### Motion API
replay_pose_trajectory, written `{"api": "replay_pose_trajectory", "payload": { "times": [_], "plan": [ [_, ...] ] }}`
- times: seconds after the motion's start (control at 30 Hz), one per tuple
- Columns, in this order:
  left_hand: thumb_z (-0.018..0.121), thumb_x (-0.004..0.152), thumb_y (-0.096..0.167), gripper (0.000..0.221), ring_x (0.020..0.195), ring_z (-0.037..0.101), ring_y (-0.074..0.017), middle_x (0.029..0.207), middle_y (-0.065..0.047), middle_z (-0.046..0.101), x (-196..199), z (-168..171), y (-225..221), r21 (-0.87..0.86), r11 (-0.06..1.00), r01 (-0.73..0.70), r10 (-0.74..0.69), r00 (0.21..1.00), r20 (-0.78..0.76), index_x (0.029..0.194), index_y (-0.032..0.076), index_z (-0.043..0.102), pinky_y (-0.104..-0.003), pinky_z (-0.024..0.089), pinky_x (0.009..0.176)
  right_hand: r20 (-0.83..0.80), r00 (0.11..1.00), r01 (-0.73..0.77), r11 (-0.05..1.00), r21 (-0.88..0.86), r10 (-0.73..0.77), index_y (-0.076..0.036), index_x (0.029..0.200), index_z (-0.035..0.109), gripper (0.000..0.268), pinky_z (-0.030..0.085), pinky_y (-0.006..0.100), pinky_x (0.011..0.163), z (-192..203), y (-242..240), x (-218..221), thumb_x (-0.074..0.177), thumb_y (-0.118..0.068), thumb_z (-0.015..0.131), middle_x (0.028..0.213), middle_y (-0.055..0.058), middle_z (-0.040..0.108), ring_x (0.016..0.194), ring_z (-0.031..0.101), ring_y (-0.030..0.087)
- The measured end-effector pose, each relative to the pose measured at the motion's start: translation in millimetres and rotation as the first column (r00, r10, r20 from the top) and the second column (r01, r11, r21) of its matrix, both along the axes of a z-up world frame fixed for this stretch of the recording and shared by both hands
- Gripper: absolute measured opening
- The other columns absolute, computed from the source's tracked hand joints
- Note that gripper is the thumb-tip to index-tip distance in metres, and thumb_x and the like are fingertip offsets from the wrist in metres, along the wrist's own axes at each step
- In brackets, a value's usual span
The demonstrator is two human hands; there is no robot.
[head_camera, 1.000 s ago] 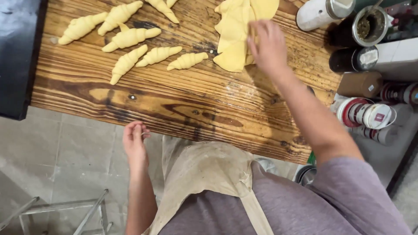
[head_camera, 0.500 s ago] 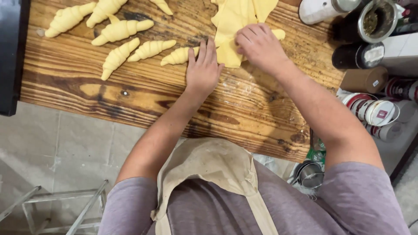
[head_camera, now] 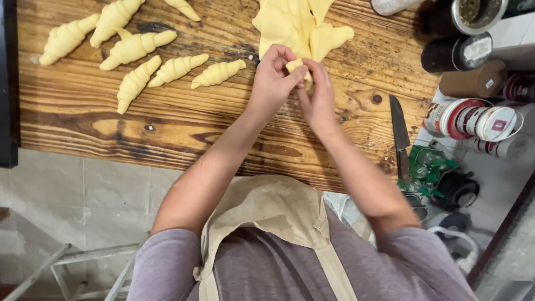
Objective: Rolling triangular dough pieces into croissant shapes on a wooden table.
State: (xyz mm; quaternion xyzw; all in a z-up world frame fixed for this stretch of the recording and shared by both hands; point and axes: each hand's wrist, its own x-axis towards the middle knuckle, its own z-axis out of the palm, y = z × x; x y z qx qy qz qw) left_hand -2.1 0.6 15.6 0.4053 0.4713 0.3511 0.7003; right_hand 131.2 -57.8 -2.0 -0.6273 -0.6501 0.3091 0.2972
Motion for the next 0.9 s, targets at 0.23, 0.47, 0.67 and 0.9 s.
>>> {"api": "replay_pose_trajectory", "payload": {
  "times": [0.23, 0.47, 0.67, 0.9],
  "plan": [
    [0.075, 0.095, 0.033, 0.069, 0.126, 0.055, -0.0301, 0.134, -0.020, 0.049, -39.3, 57.0, -3.1, 0.311, 0.871, 0.381, -0.340, 0.923, -0.180, 0.143, -0.002, 0.040, -0.044, 0.049, 0.107, -0.574, 0.791, 0.034, 0.952, -0.303, -0.210, -0.006, 0.148, 0.038, 0.055, 0.061, 0.029, 0.089, 45.6, -7.1, 24.7, 0.100, -0.015, 0.062, 0.124, 0.009, 0.063, 0.104, 0.065, 0.015],
    [0.069, 0.098, 0.009, 0.036, 0.051, 0.073, -0.0221, 0.077, -0.014, 0.071, -54.1, -13.3, -53.2, 0.035, 0.950, 0.309, -0.307, 0.912, 0.273, 0.131, -0.003, 0.061, -0.022, 0.049, 0.030, -0.412, 0.899, -0.276, 0.922, -0.271, 0.148, -0.003, 0.157, 0.036, 0.058, 0.058, 0.036, 0.087, 87.2, -27.3, 44.8, 0.100, 0.004, 0.046, 0.127, 0.019, 0.061, 0.105, 0.059, 0.018],
    [0.069, 0.098, 0.018, 0.018, 0.055, 0.069, -0.0108, 0.058, -0.001, 0.067, -81.3, 32.0, -83.8, 0.166, 0.896, 0.411, -0.388, 0.908, -0.156, 0.116, 0.015, 0.071, -0.021, 0.049, 0.047, -0.585, 0.806, -0.299, 0.915, -0.271, 0.090, -0.001, 0.153, 0.044, 0.052, 0.052, 0.041, 0.096, 55.1, -51.7, 17.6, 0.103, -0.012, 0.049, 0.124, 0.015, 0.063, 0.109, 0.056, 0.021],
    [0.080, 0.091, 0.021, 0.013, 0.070, 0.068, -0.0165, 0.073, -0.006, 0.068, -84.4, -11.2, -129.9, 0.281, 0.895, 0.346, -0.259, 0.917, -0.304, 0.101, 0.015, 0.072, -0.031, 0.051, 0.064, -0.077, 0.987, 0.125, 0.976, -0.176, -0.141, -0.031, 0.104, 0.074, 0.025, 0.051, 0.030, 0.068, 14.4, -75.1, -26.3, 0.106, -0.049, 0.056, 0.074, -0.005, 0.069, 0.071, 0.065, 0.013]
  ]
}}
